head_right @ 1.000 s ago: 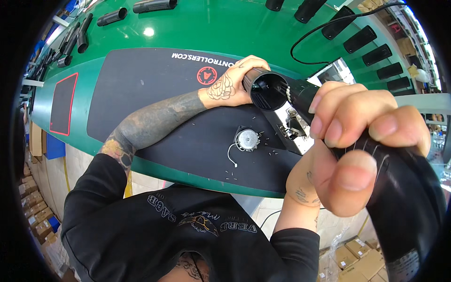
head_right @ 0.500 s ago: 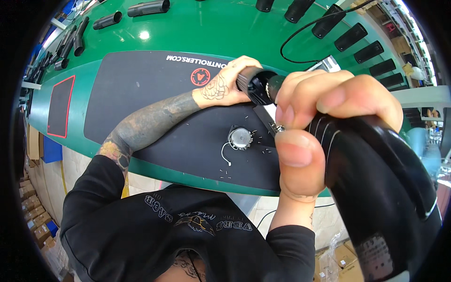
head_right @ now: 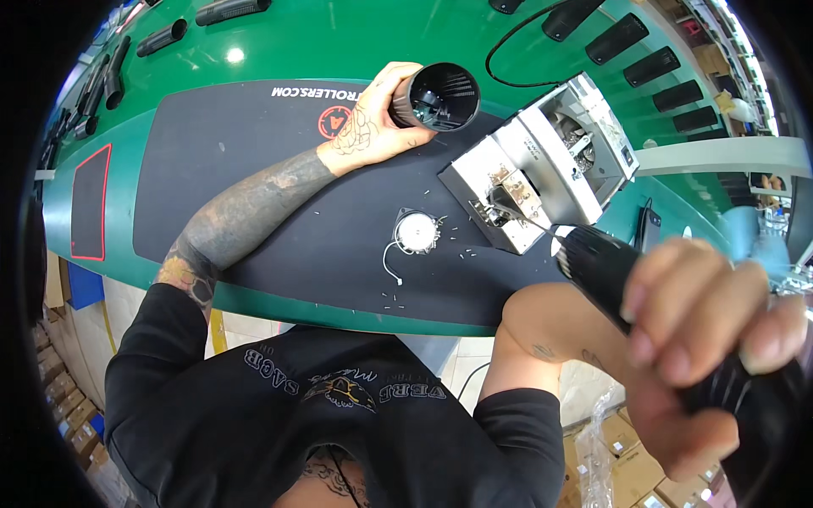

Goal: Assembling black cylindrical industrial components using an electric handheld power tool on a manufacturing line.

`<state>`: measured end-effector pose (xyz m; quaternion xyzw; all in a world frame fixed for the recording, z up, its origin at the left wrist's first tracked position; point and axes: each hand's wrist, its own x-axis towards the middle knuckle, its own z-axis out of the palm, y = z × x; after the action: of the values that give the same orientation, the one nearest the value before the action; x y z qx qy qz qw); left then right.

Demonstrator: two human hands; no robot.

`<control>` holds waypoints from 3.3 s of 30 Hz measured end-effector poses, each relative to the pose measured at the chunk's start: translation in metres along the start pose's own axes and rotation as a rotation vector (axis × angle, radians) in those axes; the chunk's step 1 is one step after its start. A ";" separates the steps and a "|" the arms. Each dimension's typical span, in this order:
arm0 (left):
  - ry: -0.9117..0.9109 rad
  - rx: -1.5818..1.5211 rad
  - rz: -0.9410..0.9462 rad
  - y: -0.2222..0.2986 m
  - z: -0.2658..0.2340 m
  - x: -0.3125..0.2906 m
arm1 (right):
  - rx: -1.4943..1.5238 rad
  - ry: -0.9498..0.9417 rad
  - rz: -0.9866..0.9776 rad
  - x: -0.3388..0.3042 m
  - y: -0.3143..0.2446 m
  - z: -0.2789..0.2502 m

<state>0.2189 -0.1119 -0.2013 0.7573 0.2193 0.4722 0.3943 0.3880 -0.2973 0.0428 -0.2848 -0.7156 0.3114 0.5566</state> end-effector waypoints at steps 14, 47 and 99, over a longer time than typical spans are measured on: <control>-0.052 -0.103 0.094 -0.001 0.000 0.000 | 0.592 0.173 -0.257 -0.012 -0.023 -0.024; 0.041 -0.015 -0.020 -0.002 0.005 -0.002 | 0.296 0.200 -0.350 0.008 0.018 0.008; 0.116 -0.182 0.016 -0.015 0.006 -0.005 | 0.192 0.143 -0.144 0.025 0.059 0.043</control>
<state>0.2228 -0.1089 -0.2174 0.6913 0.1919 0.5364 0.4444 0.3445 -0.2459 0.0049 -0.1997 -0.6595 0.3165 0.6519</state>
